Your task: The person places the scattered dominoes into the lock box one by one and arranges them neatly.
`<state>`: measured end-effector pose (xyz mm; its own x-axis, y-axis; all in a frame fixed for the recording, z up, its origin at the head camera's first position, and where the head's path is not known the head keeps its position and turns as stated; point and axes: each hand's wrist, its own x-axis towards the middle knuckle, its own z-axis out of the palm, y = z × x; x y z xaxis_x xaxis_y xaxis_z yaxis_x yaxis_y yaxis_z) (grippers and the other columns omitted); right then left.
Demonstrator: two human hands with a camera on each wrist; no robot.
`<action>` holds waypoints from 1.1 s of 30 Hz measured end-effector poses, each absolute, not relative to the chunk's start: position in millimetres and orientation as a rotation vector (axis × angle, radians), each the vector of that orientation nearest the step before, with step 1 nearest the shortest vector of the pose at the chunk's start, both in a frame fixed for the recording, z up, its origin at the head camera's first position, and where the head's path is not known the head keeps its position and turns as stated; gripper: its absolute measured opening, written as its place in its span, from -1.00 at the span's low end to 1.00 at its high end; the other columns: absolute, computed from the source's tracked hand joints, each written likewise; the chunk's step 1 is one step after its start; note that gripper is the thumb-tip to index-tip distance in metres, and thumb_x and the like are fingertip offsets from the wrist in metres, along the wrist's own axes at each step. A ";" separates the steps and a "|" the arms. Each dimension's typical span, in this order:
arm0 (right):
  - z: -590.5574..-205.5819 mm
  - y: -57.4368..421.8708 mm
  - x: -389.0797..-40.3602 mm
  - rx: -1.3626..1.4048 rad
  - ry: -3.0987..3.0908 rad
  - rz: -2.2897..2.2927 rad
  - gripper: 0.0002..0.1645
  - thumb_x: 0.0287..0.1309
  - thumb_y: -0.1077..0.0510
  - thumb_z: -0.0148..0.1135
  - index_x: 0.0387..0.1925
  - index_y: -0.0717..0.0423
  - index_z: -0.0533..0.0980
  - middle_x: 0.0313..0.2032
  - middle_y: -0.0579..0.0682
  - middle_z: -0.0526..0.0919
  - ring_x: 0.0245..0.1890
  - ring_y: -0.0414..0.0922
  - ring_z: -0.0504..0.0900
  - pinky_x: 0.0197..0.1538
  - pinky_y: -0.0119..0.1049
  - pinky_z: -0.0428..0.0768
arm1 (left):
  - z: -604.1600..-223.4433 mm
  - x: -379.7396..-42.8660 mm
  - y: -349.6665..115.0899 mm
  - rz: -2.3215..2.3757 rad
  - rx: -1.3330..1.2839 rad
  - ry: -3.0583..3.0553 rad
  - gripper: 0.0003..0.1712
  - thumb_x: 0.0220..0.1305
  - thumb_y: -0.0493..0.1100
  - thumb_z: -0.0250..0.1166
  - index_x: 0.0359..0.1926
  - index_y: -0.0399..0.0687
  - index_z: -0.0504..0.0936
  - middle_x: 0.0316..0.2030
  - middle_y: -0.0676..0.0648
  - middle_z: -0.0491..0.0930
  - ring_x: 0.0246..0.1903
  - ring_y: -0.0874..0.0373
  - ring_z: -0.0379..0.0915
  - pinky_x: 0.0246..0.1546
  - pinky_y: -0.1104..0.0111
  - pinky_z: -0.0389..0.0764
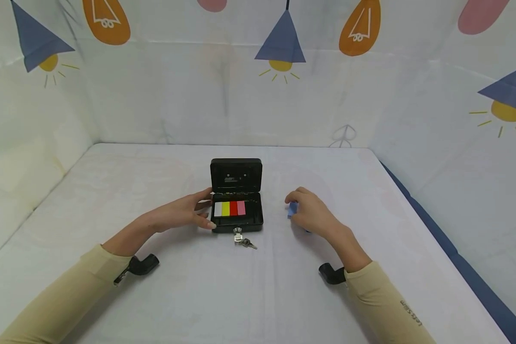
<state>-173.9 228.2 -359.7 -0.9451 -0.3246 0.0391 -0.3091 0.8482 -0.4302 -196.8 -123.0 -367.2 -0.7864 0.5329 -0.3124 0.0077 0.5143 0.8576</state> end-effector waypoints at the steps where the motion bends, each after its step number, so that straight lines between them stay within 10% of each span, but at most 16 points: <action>1: -359.5 227.1 -173.9 -0.527 2.991 -0.692 -0.56 0.01 0.37 0.33 0.02 0.24 0.59 0.01 0.11 0.60 0.08 0.08 0.59 0.13 0.02 0.61 | -367.6 -196.8 -123.1 1.246 0.442 2.203 0.33 0.07 -0.06 0.52 0.60 0.13 -0.26 0.58 -0.07 -0.03 0.55 -0.03 -0.01 0.48 0.01 0.23; 33: -344.9 194.4 -169.9 -0.733 2.954 -0.848 -0.55 0.06 0.32 0.38 0.06 0.25 0.61 0.05 0.03 0.59 0.04 0.04 0.58 0.14 -0.01 0.64 | -366.9 -197.2 -123.1 1.243 0.439 2.205 0.32 0.08 -0.06 0.52 0.60 0.15 -0.25 0.58 -0.04 -0.02 0.55 -0.01 -0.03 0.48 0.01 0.23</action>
<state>-169.9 194.4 -344.9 -0.8922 -0.4290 0.1415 -0.4387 0.7485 -0.4973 -197.2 -123.1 -366.9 -0.7869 0.5322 -0.3123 0.0082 0.5151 0.8571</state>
